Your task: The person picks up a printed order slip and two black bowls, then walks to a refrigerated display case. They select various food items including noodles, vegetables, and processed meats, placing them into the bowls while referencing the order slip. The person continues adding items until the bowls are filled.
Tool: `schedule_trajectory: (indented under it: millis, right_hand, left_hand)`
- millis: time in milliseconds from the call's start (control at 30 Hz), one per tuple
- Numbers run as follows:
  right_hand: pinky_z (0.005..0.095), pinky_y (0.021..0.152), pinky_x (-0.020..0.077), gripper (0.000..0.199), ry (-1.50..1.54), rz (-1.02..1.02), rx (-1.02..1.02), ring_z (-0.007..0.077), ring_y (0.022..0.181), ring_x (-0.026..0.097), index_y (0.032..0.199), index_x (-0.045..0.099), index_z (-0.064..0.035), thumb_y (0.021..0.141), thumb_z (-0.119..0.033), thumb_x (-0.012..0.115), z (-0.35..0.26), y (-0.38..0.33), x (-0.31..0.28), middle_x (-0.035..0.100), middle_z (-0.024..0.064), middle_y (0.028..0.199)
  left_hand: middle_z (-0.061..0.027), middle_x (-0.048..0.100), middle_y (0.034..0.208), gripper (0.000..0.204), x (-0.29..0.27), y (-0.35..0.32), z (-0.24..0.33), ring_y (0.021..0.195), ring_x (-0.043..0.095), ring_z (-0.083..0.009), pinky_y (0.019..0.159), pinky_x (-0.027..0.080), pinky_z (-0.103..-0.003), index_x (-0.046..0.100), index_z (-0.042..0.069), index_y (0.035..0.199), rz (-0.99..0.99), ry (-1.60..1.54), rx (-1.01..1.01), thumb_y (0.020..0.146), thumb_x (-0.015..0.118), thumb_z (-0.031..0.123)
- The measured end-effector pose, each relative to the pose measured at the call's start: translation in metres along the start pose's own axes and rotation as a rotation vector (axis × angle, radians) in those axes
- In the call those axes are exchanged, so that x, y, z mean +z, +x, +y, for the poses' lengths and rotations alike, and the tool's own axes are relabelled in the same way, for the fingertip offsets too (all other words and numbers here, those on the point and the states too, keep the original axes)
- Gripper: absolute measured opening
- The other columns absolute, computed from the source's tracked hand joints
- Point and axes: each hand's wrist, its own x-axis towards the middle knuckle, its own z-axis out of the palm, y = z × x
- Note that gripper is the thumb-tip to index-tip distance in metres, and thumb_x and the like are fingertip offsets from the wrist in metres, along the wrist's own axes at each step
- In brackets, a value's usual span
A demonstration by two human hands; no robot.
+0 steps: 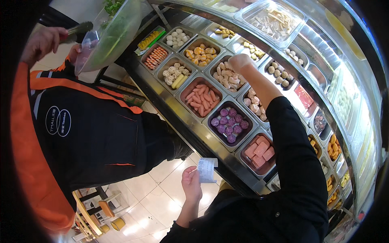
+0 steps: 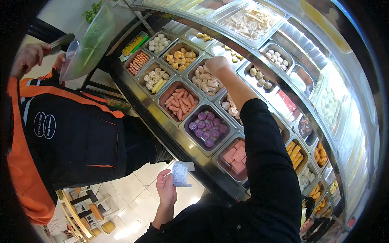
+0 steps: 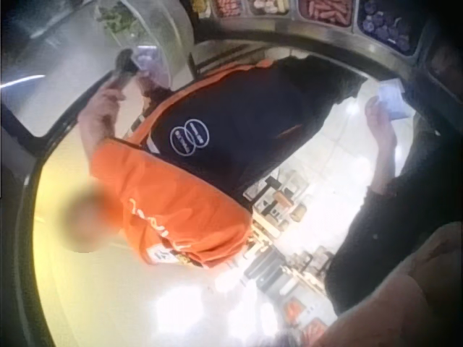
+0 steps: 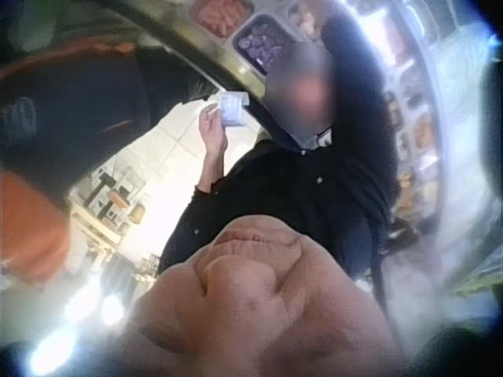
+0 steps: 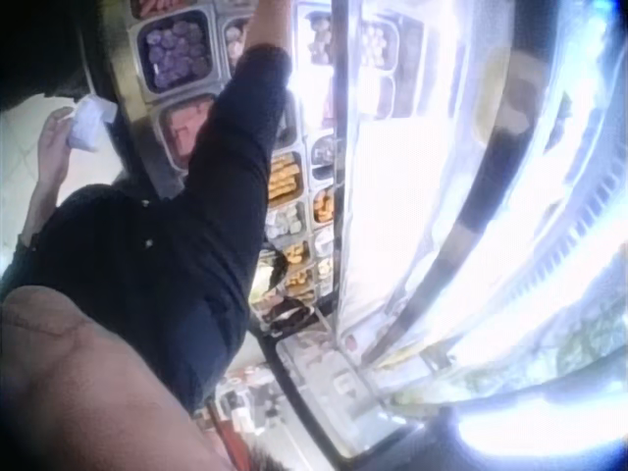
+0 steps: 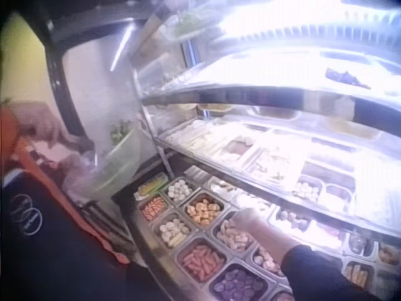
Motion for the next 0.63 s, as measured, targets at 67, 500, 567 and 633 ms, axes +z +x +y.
schedule_trajectory:
  millis: [67,500,567,633]
  right_hand:
    - [0.0344,0.066,0.0504,0.023,0.277,0.095,0.1,0.025,0.078,0.064,0.092,0.067,-0.0075,0.073,-0.018,0.059,0.006,-0.003,0.005,0.066,0.011,0.09]
    - [0.0302,0.057,0.0509,0.022,2.667,0.186,0.111,0.0221,0.071,0.061,0.094,0.055,-0.0024,0.075,-0.015,0.054,-0.016,-0.433,0.067,0.059,0.0136,0.086]
    - [0.0284,0.051,0.0505,0.024,2.476,0.095,0.385,0.0204,0.069,0.061,0.09,0.056,-0.002,0.078,-0.023,0.059,-0.011,-0.489,0.067,0.06,0.0145,0.085]
    - [0.0277,0.048,0.0492,0.027,2.304,0.027,0.503,0.0183,0.063,0.06,0.093,0.055,-0.0036,0.078,-0.025,0.061,0.003,-0.55,0.065,0.06,0.0119,0.081]
  left_hand:
    - [-0.0111,0.062,0.09,0.019,-0.002,-0.004,0.001,0.079,0.059,-0.0133,0.073,0.047,-0.024,0.045,0.002,0.106,0.002,0.003,0.007,0.087,0.048,-0.001]
    - [-0.0128,0.055,0.1,0.018,0.04,-0.073,0.008,0.093,0.056,-0.0189,0.085,0.046,-0.031,0.044,0.001,0.106,-0.306,0.082,0.078,0.088,0.046,0.0]
    - [-0.0126,0.055,0.101,0.02,0.052,-0.087,0.003,0.094,0.056,-0.0193,0.085,0.046,-0.031,0.044,0.001,0.107,-0.401,0.102,0.054,0.088,0.046,0.0]
    - [-0.013,0.055,0.104,0.02,0.068,-0.108,-0.006,0.096,0.056,-0.0195,0.086,0.046,-0.031,0.044,0.001,0.108,-0.493,0.133,0.038,0.088,0.047,0.001]
